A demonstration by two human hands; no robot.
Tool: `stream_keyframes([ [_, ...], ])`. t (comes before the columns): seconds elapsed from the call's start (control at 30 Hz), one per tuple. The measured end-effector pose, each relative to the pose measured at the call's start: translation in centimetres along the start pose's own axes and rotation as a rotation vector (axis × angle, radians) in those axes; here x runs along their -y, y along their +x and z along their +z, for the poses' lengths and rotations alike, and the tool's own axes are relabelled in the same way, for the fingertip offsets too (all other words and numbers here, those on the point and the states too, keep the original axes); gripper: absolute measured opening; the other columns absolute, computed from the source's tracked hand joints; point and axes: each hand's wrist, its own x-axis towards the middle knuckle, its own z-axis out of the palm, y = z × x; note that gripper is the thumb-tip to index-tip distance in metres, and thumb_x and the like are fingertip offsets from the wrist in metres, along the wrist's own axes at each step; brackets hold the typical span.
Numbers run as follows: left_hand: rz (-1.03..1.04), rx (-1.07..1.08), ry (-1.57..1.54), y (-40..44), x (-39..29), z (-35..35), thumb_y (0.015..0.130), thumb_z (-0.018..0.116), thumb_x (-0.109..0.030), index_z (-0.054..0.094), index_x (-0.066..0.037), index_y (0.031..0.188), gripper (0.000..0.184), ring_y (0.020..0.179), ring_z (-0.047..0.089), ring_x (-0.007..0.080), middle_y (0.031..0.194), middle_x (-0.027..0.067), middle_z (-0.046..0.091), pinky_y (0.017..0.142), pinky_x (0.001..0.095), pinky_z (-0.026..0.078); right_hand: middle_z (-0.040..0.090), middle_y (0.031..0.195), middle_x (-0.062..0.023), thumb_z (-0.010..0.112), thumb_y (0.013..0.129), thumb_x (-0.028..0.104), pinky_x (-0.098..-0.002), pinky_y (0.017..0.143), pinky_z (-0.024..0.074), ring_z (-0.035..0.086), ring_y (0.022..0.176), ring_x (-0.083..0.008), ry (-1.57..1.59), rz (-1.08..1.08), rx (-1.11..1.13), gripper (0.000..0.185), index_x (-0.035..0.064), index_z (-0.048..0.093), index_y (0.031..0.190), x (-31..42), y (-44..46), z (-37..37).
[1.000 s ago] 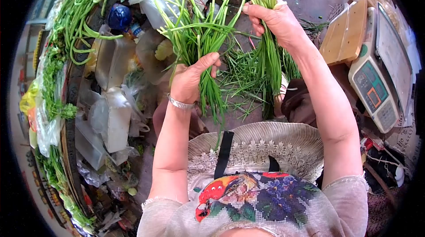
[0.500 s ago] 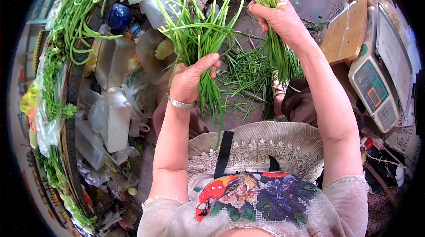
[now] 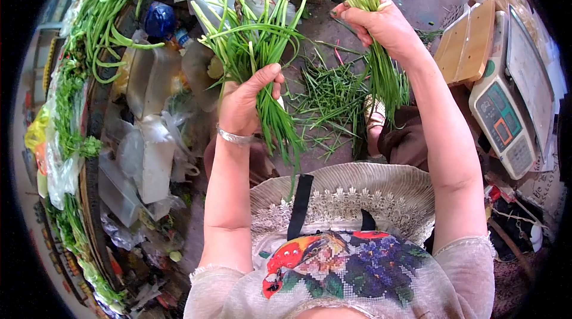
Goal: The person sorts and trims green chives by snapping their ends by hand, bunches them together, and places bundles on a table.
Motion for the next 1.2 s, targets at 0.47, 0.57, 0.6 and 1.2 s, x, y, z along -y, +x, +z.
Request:
stream_keyframes([
  [0.47,0.110,0.030,0.032,0.1,0.1,-0.1,0.080,0.073,-0.010,0.065,0.004,0.092,0.020,0.060,0.056,0.0169,0.078,0.0094,0.064,0.058,0.0273,0.046,0.049,0.053,0.0028,0.066,0.081,0.014,-0.0240,0.040,0.0333,0.042,0.042,-0.0060,-0.186,0.134,-0.071,0.020,0.0072,0.054,0.066,-1.8,-0.3,0.6],
  [0.57,0.096,0.048,0.036,0.2,0.1,-0.3,0.080,0.073,-0.010,0.065,0.003,0.093,0.020,0.059,0.056,0.0166,0.077,0.0090,0.064,0.057,0.0272,0.046,0.050,0.054,0.0031,0.063,0.080,0.010,-0.0243,0.038,0.0333,0.042,0.041,-0.0059,-0.206,0.182,-0.009,0.019,0.0070,0.054,0.064,-3.2,-0.6,0.2],
  [0.6,0.102,0.065,0.041,0.2,0.1,-0.4,0.081,0.073,-0.010,0.065,0.003,0.092,0.019,0.060,0.056,0.0164,0.078,0.0084,0.065,0.057,0.0272,0.046,0.051,0.055,0.0029,0.063,0.080,0.010,-0.0246,0.038,0.0338,0.042,0.041,-0.0061,-0.254,0.222,0.009,0.019,0.0063,0.053,0.064,-3.9,-0.8,0.1],
  [1.2,0.061,0.047,-0.009,0.3,-0.1,-1.1,0.081,0.074,-0.011,0.066,0.002,0.089,0.017,0.061,0.058,0.0162,0.078,0.0078,0.065,0.057,0.0266,0.046,0.051,0.059,0.0015,0.065,0.083,0.011,-0.0250,0.041,0.0341,0.044,0.047,-0.0082,-0.071,0.380,0.138,0.016,-0.0012,0.069,0.093,-5.5,-0.7,-0.6],
])
